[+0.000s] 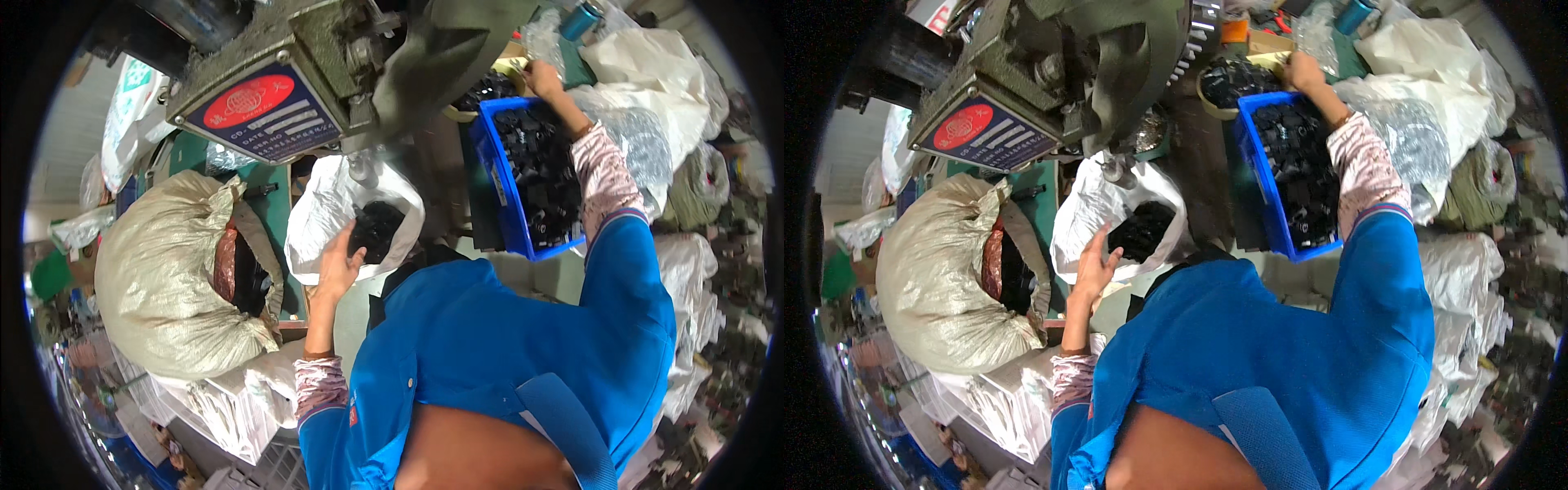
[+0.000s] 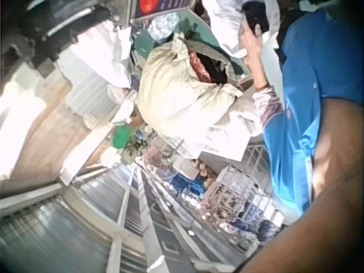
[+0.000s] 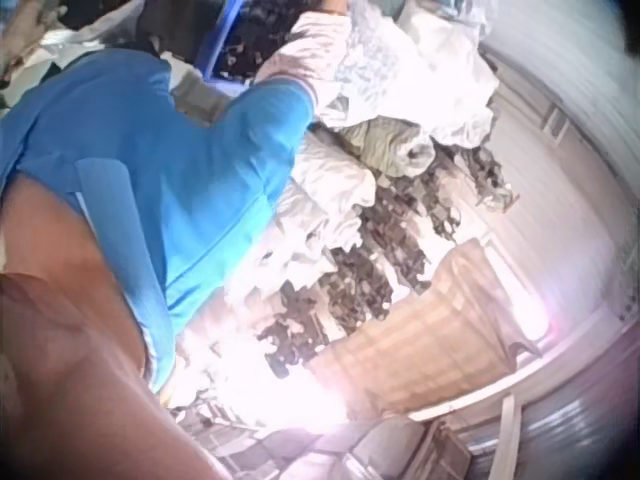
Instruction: The person repeatedly picks small black plastic components from a blue bin, inserts a metal pin into each, and presses the assembly into a machine to secure the pin. The finished parts are placed into a white sack. The process is repeated continuously.
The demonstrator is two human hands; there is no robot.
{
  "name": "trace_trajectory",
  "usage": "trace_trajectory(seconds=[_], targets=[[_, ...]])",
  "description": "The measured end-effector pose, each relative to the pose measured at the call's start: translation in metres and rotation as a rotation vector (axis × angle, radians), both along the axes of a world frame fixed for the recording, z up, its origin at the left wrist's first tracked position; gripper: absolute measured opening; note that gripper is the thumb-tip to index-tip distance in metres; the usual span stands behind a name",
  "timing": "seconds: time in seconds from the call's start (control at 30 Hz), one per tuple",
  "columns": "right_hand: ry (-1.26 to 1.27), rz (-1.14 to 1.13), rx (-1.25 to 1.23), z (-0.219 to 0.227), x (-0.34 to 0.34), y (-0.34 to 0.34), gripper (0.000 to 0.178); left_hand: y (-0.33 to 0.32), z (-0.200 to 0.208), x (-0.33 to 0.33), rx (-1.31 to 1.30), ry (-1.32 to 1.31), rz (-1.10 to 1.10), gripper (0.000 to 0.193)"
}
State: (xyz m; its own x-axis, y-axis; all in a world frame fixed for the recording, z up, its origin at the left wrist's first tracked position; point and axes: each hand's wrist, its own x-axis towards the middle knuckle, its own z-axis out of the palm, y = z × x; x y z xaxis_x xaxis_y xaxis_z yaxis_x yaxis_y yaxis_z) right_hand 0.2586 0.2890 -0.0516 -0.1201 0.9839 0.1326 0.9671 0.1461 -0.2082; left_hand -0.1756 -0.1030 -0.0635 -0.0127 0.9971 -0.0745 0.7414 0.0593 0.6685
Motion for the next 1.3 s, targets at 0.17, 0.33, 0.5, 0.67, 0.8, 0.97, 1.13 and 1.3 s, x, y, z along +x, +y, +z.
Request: trace_trajectory(seconds=[0.17, 0.33, 0.5, 0.67, 0.8, 0.97, 1.13, 1.3], targets=[[-0.275, -0.04, -0.312, -0.059, 0.044, 0.066, 0.028, 0.013, 0.009, 0.021, -0.17, -0.237, 0.097, 0.042], [-0.045, 0.044, -0.294, -0.052, 0.03, 0.06, 0.032, 0.038, -0.041, 0.002, -0.245, -0.793, 0.325, 0.034], [0.059, -0.052, -0.11, -0.026, 0.028, 0.05, 0.034, 0.086, -0.049, 0.007, -0.268, -1.113, 0.531, 0.03], [0.499, 0.662, 0.142, 0.01, -0.051, -0.051, 0.033, 0.11, -0.085, -0.004, -0.4, -1.349, 0.508, 0.015], [1.307, 0.227, -0.791, -0.006, -0.181, -0.276, 0.028, 0.112, -0.099, -0.006, -0.436, -1.434, 0.487, 0.009], [1.53, -0.207, -0.976, -0.087, -0.251, -0.326, 0.027, 0.119, -0.11, -0.006, -0.501, -1.331, 0.515, 0.011], [1.488, -0.166, -0.989, -0.107, -0.263, -0.311, 0.021, 0.121, -0.14, -0.037, -0.553, -1.407, 0.215, 0.01], [1.461, 0.019, -1.017, -0.126, -0.246, -0.283, 0.015, 0.127, -0.116, -0.016, -0.697, -1.48, 0.226, 0.01]])
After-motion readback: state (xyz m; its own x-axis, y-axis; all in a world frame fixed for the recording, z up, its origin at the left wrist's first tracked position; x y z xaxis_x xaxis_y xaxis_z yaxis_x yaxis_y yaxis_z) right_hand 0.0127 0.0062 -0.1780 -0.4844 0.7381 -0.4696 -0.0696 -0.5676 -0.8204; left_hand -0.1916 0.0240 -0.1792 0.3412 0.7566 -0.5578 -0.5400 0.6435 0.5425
